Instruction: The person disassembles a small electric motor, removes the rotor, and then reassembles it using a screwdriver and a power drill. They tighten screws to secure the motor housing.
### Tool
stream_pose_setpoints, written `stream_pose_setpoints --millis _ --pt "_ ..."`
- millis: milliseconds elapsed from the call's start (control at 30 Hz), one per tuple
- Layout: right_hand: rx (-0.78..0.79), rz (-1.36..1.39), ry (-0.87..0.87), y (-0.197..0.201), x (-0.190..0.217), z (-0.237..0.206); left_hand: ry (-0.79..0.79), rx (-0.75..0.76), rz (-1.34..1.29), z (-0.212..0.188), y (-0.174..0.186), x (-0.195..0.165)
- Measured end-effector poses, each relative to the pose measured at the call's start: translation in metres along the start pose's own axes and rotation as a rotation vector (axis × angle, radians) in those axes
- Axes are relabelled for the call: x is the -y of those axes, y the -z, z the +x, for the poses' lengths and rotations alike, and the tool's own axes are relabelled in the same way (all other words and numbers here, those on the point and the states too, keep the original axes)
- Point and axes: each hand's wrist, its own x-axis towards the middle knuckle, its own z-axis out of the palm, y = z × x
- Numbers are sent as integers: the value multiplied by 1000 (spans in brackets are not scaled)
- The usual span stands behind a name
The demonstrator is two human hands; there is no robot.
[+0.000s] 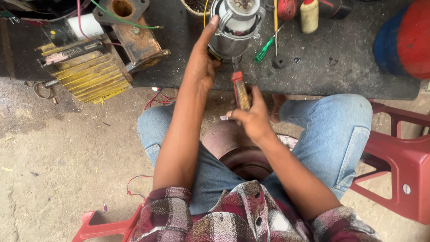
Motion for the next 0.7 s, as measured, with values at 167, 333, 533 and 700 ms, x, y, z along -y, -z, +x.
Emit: stream_pose_setpoints --millis 167,333,533,700 --pt "-5 137 13 -4 22 -5 36 -33 -69 -7 3 -4" --pt "171 -4 28 7 38 -10 5 94 -189 -6 5 -5" --pt "-4 1 4 -14 40 -5 21 -52 -27 -4 -3 -6" --pt "-31 93 -81 -26 42 -16 17 -58 -4 -9 -8 -5"
